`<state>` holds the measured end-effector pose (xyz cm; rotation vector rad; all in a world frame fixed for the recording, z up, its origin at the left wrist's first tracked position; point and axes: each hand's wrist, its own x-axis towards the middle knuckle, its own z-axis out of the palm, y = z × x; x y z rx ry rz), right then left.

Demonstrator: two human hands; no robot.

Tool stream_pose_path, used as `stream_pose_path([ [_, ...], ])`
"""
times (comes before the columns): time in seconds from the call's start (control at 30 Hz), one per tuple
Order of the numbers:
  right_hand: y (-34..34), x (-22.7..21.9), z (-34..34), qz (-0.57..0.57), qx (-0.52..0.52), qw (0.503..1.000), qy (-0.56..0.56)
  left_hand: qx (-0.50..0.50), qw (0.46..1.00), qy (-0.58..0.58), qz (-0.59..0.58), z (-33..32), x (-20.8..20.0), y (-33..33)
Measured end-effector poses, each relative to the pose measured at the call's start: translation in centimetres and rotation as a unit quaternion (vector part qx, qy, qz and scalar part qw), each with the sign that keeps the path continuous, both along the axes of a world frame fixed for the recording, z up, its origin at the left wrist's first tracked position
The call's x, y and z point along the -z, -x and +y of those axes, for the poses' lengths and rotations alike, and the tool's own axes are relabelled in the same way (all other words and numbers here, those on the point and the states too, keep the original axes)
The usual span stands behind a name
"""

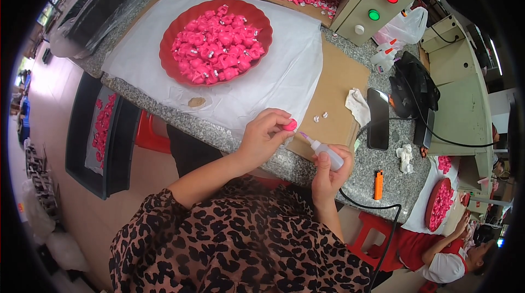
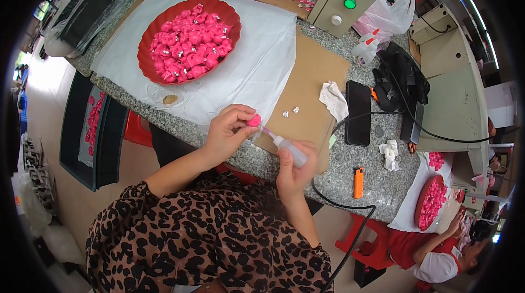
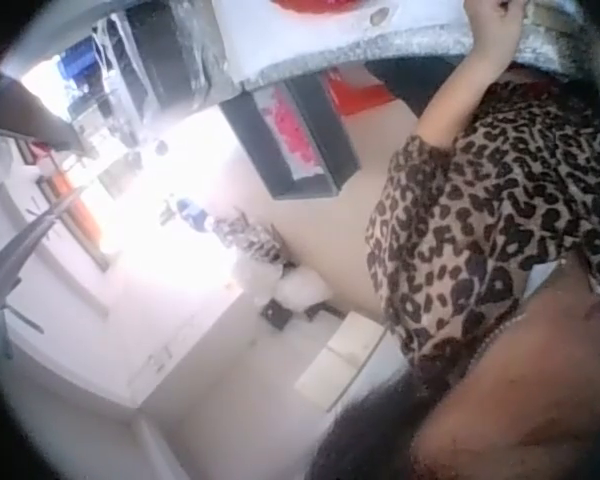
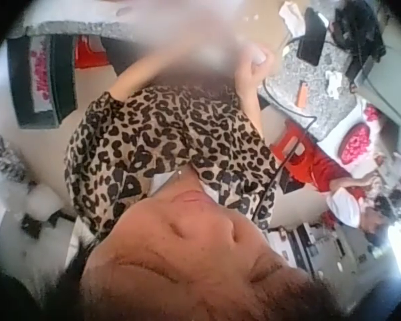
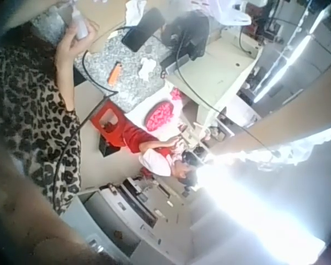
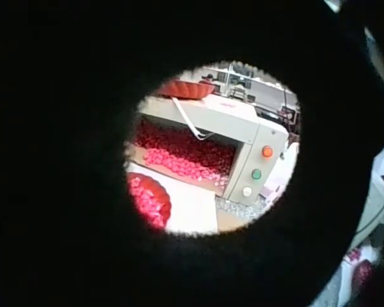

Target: The person applies glue from a dispenser bottle to plastic toy parts, presses small detail pieces onto them by hand, and reaches into a heating machine to retrieve more parts onto the work surface.

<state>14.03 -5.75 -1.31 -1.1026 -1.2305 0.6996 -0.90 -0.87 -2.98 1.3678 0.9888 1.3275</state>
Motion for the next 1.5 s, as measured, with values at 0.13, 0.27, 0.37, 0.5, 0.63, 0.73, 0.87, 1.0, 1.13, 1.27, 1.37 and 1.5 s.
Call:
stream_pose_path([
  [0.13, -0.1, -0.1, 0.2, 0.017, 0.005, 1.0, 0.006, 0.008, 1.0, -0.002, -0.004, 0.0, -0.1, 0.0],
  [0.27, -0.1, -0.4, 0.4, 0.033, 0.003, 0.999, 0.017, 0.017, 1.0, 0.006, -0.007, 0.0, -0.3, 0.0],
  [0.37, 0.0, -0.3, 0.4, 0.058, 0.013, 0.998, 0.018, 0.026, 1.0, 0.009, 0.0, 0.1, -0.5, 0.1],
  [0.5, -0.7, -0.3, 0.6, 0.12, -0.009, 0.992, 0.043, 0.088, 0.995, -0.007, 0.051, 0.3, -0.7, 1.0],
  [0.63, -2.1, -1.1, 1.1, 0.157, -0.064, 0.984, 0.052, 0.269, 0.947, 0.153, -0.08, 0.9, -1.5, 2.2],
  [0.73, -2.2, -1.6, 1.5, 0.103, -0.079, 0.991, 0.043, 0.274, 0.95, 0.147, -0.044, 1.0, -2.0, 2.3],
  [0.87, -2.3, -1.6, 1.6, 0.041, -0.089, 0.994, 0.051, 0.269, 0.949, 0.16, -0.026, 0.9, -1.6, 2.3],
  [1.0, -2.3, -1.5, 1.7, 0.031, -0.09, 0.994, 0.046, 0.261, 0.954, 0.145, -0.025, 0.8, -1.7, 2.1],
  [1.13, -2.6, -1.6, 1.7, 0.002, -0.088, 0.994, 0.058, 0.266, 0.95, 0.156, -0.039, 0.7, -1.6, 2.1],
  [1.27, -2.5, -1.8, 1.6, 0.032, -0.084, 0.993, 0.071, 0.269, 0.95, 0.151, -0.048, 0.8, -1.0, 2.1],
  [1.37, -2.6, -1.8, 1.7, 0.016, -0.094, 0.993, 0.07, 0.27, 0.952, 0.137, -0.04, 0.8, -0.9, 2.1],
  [1.5, -2.6, -2.0, 1.8, 0.022, -0.091, 0.993, 0.076, 0.27, 0.952, 0.14, -0.028, 0.8, -1.0, 2.2],
])
